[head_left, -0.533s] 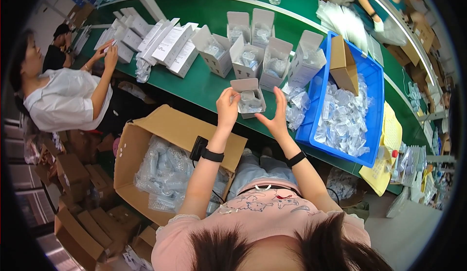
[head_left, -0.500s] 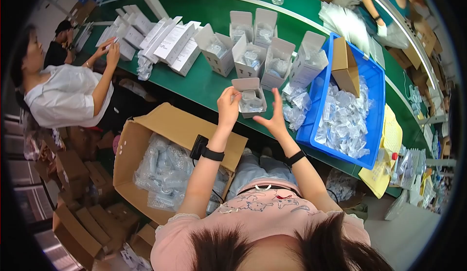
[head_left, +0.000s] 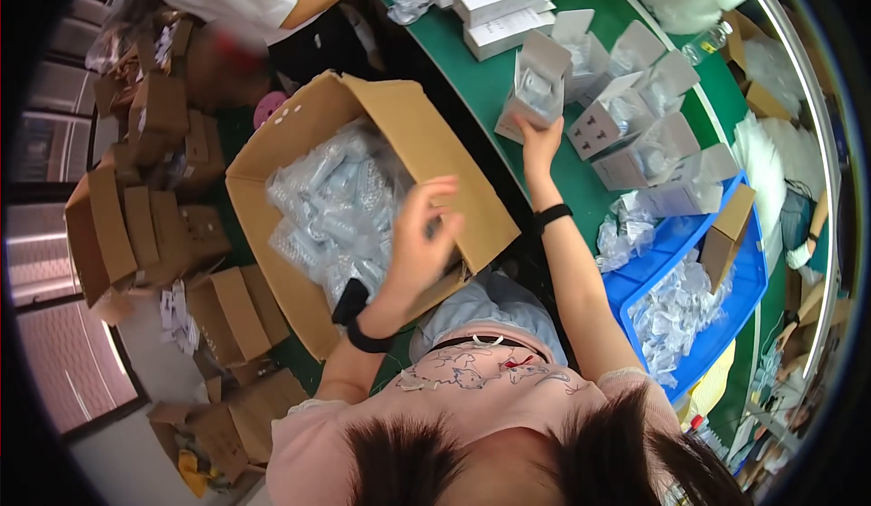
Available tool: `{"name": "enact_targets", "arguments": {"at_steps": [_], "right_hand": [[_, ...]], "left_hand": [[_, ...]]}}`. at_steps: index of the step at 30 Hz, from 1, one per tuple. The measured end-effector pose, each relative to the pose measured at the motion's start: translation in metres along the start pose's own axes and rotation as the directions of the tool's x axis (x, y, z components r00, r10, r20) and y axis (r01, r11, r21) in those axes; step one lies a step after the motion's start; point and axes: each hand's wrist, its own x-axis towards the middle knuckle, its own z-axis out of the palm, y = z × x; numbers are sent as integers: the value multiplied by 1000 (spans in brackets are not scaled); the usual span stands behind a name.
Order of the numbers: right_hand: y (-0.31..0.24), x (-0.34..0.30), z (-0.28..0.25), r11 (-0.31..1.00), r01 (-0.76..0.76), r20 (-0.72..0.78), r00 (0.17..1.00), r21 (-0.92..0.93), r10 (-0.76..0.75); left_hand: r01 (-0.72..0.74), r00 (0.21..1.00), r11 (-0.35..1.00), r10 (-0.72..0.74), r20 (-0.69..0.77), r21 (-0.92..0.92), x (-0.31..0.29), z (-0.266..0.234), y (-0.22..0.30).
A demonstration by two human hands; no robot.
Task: The person repeatedly packs items by hand, taking a box from the table, retrieving a bubble-wrapped object from a large carton, and sliding it into the box. They then fold the box flaps closed and place the finished package onto the green workbench alongside other completed boxes.
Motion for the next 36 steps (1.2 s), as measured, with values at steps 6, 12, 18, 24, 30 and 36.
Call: {"name": "enact_targets", "arguments": {"at_steps": [6,12,18,24,30,36], "right_hand": [[5,-2,13,994,105,48,994,-44,-103],[3,-37,-23,964,63,122,992,-260,-32],[-114,-48,-41,982,180,114,976,57,-186],[-185,49,119,568,595,423,804,-569,-419],[-94,136,232,112,249,250,968,-962,-6],[-60,180,245,-20,234,232,969,-972,82]], "left_hand": [[355,930,875,-296,-217,328,-39,-95,-79],[306,950,952,-303,-78,28,-16,-40,-68],[174,980,985,-172,103,-7,22,8,-72],[211,977,962,-202,70,-174,33,10,-81],[216,958,909,-268,-102,-357,7,-19,-78],[198,902,894,-327,-282,-403,-18,-46,-83]]}}
